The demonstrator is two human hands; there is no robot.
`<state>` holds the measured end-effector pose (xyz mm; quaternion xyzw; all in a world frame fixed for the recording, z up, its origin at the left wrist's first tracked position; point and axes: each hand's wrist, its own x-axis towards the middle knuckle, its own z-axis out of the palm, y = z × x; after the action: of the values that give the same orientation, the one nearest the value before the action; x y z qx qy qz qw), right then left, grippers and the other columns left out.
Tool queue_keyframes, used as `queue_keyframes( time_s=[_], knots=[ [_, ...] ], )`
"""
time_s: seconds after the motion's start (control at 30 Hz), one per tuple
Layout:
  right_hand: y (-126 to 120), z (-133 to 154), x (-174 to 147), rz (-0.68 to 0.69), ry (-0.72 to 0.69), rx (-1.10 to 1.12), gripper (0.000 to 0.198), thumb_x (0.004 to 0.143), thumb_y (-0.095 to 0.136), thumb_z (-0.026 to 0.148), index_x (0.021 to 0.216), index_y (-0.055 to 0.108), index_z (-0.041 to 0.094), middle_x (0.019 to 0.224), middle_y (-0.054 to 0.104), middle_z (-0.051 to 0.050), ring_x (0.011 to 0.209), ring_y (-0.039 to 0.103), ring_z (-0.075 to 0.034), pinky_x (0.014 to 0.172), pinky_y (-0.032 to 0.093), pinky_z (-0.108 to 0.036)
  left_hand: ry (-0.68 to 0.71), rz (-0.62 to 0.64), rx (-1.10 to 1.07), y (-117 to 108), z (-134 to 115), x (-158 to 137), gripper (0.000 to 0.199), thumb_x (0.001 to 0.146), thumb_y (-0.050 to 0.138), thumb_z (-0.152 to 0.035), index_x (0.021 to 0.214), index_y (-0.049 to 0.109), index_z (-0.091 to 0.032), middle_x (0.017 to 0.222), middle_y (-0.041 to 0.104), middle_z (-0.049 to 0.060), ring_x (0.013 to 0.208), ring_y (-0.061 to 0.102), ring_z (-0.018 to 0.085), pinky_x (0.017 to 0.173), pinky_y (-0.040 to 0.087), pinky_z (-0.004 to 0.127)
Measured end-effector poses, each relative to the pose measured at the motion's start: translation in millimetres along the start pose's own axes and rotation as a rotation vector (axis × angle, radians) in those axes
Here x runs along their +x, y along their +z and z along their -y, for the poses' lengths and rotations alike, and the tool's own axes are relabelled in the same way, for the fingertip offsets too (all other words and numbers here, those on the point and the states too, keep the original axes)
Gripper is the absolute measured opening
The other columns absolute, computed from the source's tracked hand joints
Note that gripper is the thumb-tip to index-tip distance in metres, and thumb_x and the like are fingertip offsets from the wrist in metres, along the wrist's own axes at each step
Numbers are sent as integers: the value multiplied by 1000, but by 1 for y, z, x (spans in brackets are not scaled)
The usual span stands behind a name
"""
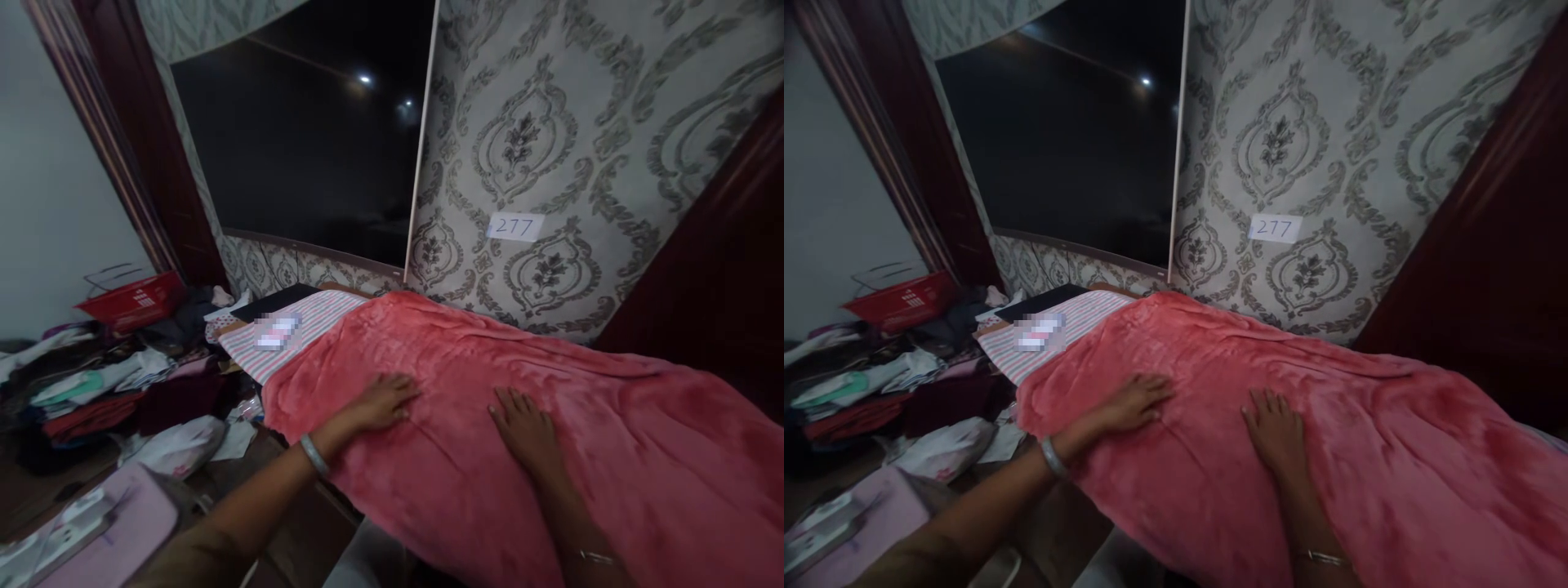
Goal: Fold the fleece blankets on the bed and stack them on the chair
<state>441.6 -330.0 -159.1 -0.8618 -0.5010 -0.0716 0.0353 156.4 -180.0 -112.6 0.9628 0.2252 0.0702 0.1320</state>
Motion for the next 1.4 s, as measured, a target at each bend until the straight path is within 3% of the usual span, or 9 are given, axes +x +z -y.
queue_keyframes(
  time_s=[0.13,0.27,0.47,0.6,0.8,1.03,1.27,1.33,1.4],
  knots=[
    [5,-4,4,-29,-20,0,57,101,29,42,151,47,21,156,45,-12,142,42,-31,110,38,-52,-417,-299,100,-36,56,-31,41,98,41,-23,134,60,-23,149,54,10,140,46,23,120,30,43],
    [8,-5,6,-37,-16,23,57,101,29,42,150,49,21,155,47,-12,142,42,-31,109,39,-53,-770,-341,147,-52,102,-69,41,96,38,-20,131,59,-16,136,61,16,125,58,25,103,43,37],
    [12,-7,7,-41,-10,49,58,100,27,46,149,49,24,156,46,-11,142,42,-31,108,39,-53,-932,-349,88,-60,131,-89,37,98,35,-31,110,68,-18,113,72,14,110,65,26,86,47,33],
    [10,-6,6,-35,-11,37,58,100,26,45,149,49,24,156,46,-10,143,41,-30,109,38,-53,-1015,-389,15,-66,136,-83,23,88,53,-31,96,69,-17,104,74,16,103,67,29,81,48,32],
    [4,-4,4,-38,-25,8,59,100,27,44,150,48,21,156,47,-11,142,42,-30,109,38,-51,-1104,-633,-115,-85,130,-92,25,90,47,-26,106,62,-15,121,67,21,118,60,35,90,47,41],
    [9,-6,5,-59,-24,24,58,100,26,43,149,49,23,155,47,-11,141,43,-30,109,38,-52,-897,-658,-693,-107,107,-78,18,83,58,-28,92,65,-14,85,74,13,88,72,28,76,57,39],
    [10,-6,6,-57,-16,27,58,100,28,45,149,49,23,155,47,-10,141,43,-31,109,38,-52,-463,-569,-1093,-84,14,22,39,87,59,-28,123,65,-14,107,75,11,94,71,20,89,58,35],
    [9,-6,5,-57,-24,19,57,100,28,44,149,50,22,154,48,-11,142,43,-31,109,39,-51,-328,-481,-1141,-69,-19,49,47,84,67,-33,128,65,-17,111,74,11,96,71,21,88,57,35],
    [10,-10,5,-51,-41,12,55,100,30,39,149,50,23,154,48,-11,141,43,-31,109,40,-52,-91,-237,-1127,-58,-43,63,51,87,67,-39,133,63,-17,118,72,13,98,70,23,87,57,37]
  ],
)
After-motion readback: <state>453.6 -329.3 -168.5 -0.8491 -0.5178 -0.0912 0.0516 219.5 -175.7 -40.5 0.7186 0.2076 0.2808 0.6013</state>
